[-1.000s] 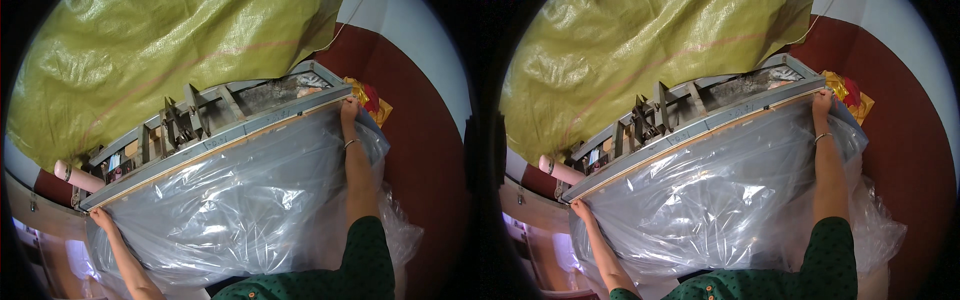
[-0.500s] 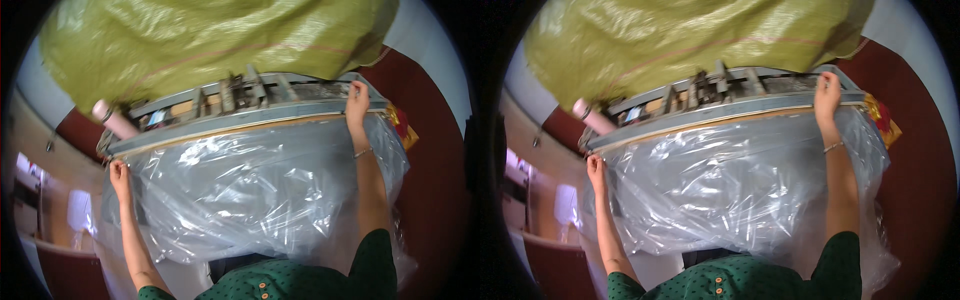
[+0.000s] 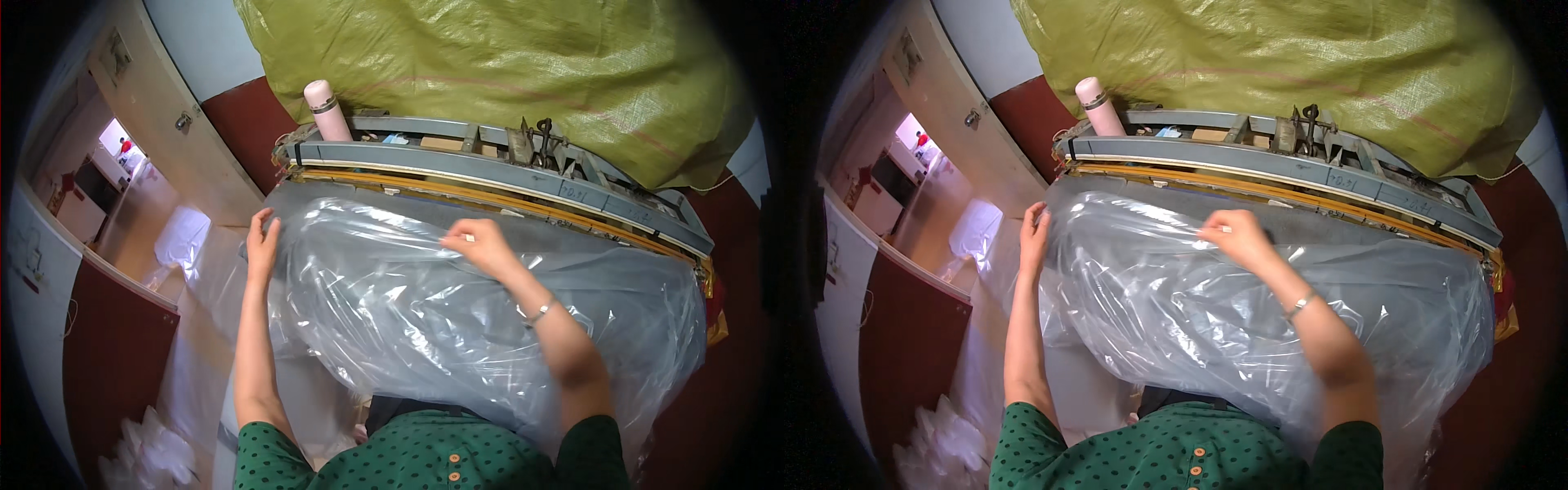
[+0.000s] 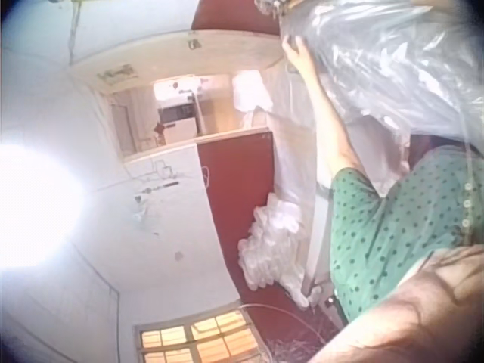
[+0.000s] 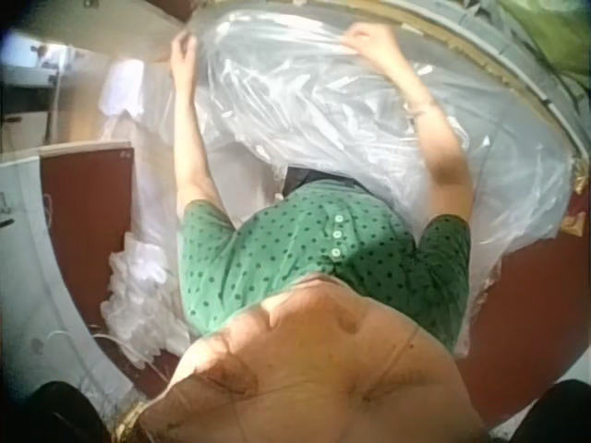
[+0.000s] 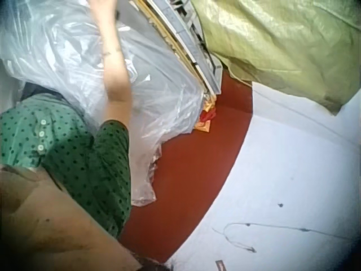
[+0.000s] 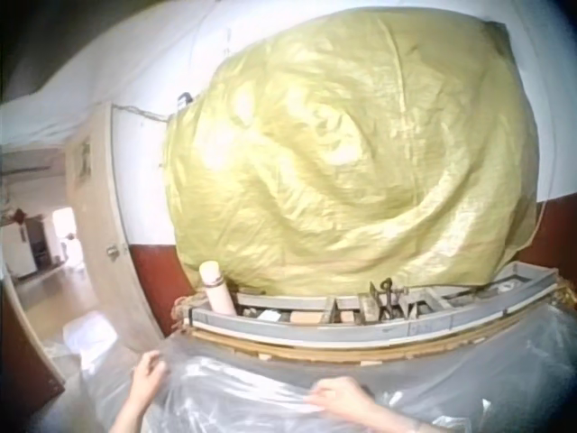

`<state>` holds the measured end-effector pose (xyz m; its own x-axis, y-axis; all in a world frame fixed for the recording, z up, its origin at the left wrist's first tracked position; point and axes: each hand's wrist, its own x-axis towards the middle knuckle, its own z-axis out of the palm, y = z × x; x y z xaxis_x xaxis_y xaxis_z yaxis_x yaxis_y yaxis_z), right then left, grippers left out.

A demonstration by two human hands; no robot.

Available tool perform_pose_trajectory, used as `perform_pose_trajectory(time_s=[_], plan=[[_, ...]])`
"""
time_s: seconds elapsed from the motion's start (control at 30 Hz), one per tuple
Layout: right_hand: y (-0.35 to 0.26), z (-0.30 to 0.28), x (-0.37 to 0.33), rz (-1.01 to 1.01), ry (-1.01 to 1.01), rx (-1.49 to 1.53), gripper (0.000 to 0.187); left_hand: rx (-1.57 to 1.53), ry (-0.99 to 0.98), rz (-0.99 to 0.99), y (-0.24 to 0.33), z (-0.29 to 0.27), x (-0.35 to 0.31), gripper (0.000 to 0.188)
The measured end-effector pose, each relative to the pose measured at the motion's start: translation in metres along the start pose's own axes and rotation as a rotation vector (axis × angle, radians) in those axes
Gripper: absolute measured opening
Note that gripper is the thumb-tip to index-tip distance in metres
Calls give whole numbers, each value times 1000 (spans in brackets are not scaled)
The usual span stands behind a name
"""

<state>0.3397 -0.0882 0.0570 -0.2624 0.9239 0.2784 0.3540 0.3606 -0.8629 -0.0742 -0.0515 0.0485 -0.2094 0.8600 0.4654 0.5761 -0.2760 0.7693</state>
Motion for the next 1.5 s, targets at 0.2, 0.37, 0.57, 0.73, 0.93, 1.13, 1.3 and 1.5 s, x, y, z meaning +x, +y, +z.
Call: perform_pose_trajectory(time_s=[0.2,0.37,0.57,0.73,0.93,1.13,1.3,1.5], plan=[[66,-155,-145,310,357,-426,12,692,-174,49,-88,-28,-51,60],[104,-310,-314,570,576,-1144,18,461,-428,304,34,24,-158,63],[180,-443,-435,1023,766,-1520,19,-86,-910,305,145,86,-241,37],[194,-402,-379,1180,970,-1362,27,-339,-1163,326,184,159,-274,33],[158,-376,-355,1150,1095,-1216,30,-635,-1293,39,169,162,-265,17],[152,-384,-372,1114,1078,-1228,29,-1299,-316,-240,167,84,-143,19],[151,-380,-362,1102,1044,-1211,30,-1416,-160,-152,122,-16,-72,29],[156,-383,-364,1097,1070,-1214,30,-1369,-195,-758,117,77,-210,38]])
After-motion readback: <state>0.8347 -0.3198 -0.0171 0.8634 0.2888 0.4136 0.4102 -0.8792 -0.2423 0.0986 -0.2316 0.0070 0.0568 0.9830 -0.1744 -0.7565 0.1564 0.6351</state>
